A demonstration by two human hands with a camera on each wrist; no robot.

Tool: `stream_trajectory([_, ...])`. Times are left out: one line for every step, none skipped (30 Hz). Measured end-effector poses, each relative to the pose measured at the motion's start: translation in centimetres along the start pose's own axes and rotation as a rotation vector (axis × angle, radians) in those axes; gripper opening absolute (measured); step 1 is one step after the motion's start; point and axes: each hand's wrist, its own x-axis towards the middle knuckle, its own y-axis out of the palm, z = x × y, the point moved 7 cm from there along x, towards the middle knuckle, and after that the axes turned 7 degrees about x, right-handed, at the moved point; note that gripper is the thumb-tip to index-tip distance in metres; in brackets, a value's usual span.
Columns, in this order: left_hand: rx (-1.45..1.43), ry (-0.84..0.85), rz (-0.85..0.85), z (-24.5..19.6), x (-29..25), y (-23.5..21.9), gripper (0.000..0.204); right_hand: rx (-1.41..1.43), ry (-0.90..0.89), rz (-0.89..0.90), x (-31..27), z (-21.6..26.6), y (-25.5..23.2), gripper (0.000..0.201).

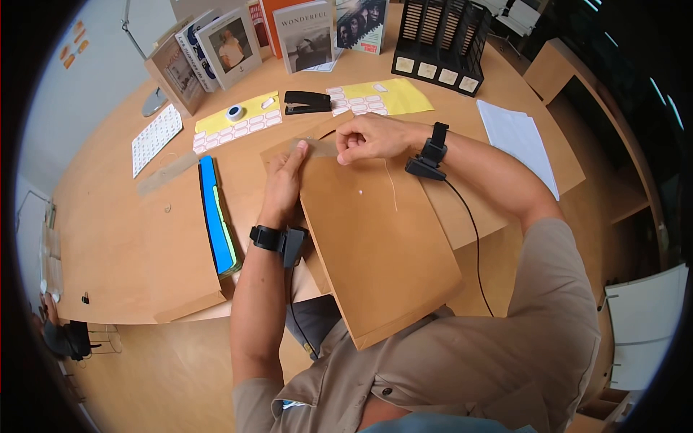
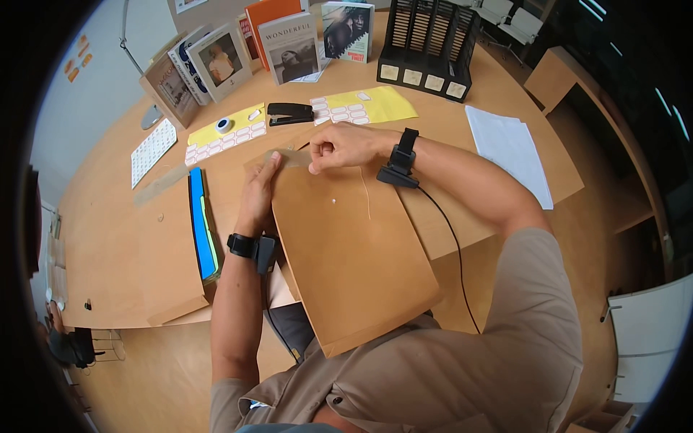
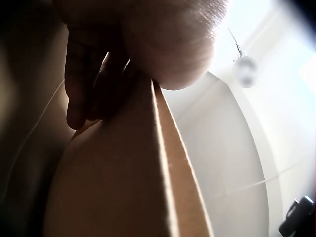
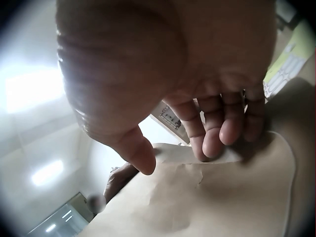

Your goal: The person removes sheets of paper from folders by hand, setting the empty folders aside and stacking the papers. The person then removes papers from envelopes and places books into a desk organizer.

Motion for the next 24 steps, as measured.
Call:
stream_trajectory([0.013,0.001,-0.008,0.2,0.2,-0.2,0.05,-0.042,0.031,0.03,0.0,-0.1,0.1,0.034])
stream_trajectory([0.025,0.003,-0.017,0.3,0.2,-0.2,0.05,-0.04,0.032,0.03,0.0,-0.2,0.1,0.034])
stream_trajectory([0.025,0.001,-0.016,0.3,0.2,-0.2,0.05,-0.08,0.004,0.023,0.0,-0.1,0.2,0.032])
stream_trajectory([0.041,0.002,-0.003,0.2,0.1,0.0,0.05,-0.118,-0.024,0.016,0.0,-0.1,0.2,0.031])
stream_trajectory([0.056,0.004,0.011,0.2,0.1,0.1,0.051,-0.116,-0.023,0.016,0.0,-0.3,0.3,0.031])
stream_trajectory([0.056,0.003,0.013,0.3,0.1,0.1,0.051,-0.078,-0.041,0.057,0.0,-0.2,0.6,0.031])
stream_trajectory([0.092,0.025,0.017,0.2,0.2,-0.1,0.051,-0.039,-0.06,0.098,-0.1,-0.2,0.9,0.032])
stream_trajectory([0.127,0.048,0.019,0.1,0.3,-0.1,0.051,-0.037,-0.058,0.098,-0.2,-0.2,1.0,0.032])
stream_trajectory([0.126,0.045,0.02,0.1,0.3,0.0,0.051,-0.015,-0.057,0.081,-0.4,0.2,1.1,0.032])
stream_trajectory([0.132,0.044,0.01,-0.1,0.2,0.0,0.051,0.007,-0.056,0.063,-0.7,0.5,1.2,0.034])
stream_trajectory([0.138,0.043,0.001,-0.3,0.1,0.0,0.051,0.009,-0.054,0.064,-0.9,0.6,1.4,0.034])
stream_trajectory([0.137,0.041,0.001,-0.3,0.0,0.0,0.051,0.006,-0.06,0.03,-1.1,0.8,1.4,0.038])
stream_trajectory([0.086,0.021,0.012,-0.3,0.0,0.0,0.047,0.003,-0.068,-0.005,-1.2,0.9,1.2,0.042])
stream_trajectory([0.035,0.001,0.023,-0.3,-0.1,0.1,0.044,0.003,-0.067,-0.005,-1.3,0.7,1.2,0.042])
stream_trajectory([0.035,0.001,0.024,-0.7,-0.3,0.5,0.044,-0.028,-0.088,-0.03,-1.4,0.6,1.1,0.045])
stream_trajectory([-0.153,-0.082,0.001,-0.7,-0.7,1.1,0.041,-0.059,-0.109,-0.055,-1.5,0.6,1.0,0.048])
stream_trajectory([-0.341,-0.165,-0.022,-0.5,-1.1,1.5,0.04,-0.06,-0.107,-0.055,-1.6,0.4,1.0,0.048])
stream_trajectory([-0.342,-0.167,-0.02,-0.8,-1.3,1.5,0.04,-0.054,-0.125,-0.096,-1.8,0.7,0.7,0.048])
stream_trajectory([-0.375,-0.194,-0.005,-0.8,-1.5,1.6,0.042,-0.047,-0.143,-0.136,-2.0,1.1,0.5,0.048])
stream_trajectory([-0.407,-0.221,0.01,-0.8,-1.6,1.8,0.044,-0.047,-0.141,-0.136,-2.4,1.5,0.4,0.048])
stream_trajectory([-0.408,-0.223,0.011,-0.9,-1.6,1.7,0.044,-0.073,-0.109,-0.145,-2.8,2.2,0.2,0.045])
stream_trajectory([-0.42,-0.247,0.013,-0.9,-1.7,1.7,0.046,-0.098,-0.078,-0.153,-3.0,2.4,0.0,0.042])
stream_trajectory([-0.433,-0.271,0.015,-0.9,-1.8,1.8,0.048,-0.097,-0.077,-0.153,-2.9,2.2,0.0,0.042])
stream_trajectory([-0.433,-0.272,0.015,-1.1,-1.9,1.9,0.048,-0.153,-0.108,-0.121,-2.7,2.2,0.2,0.038])
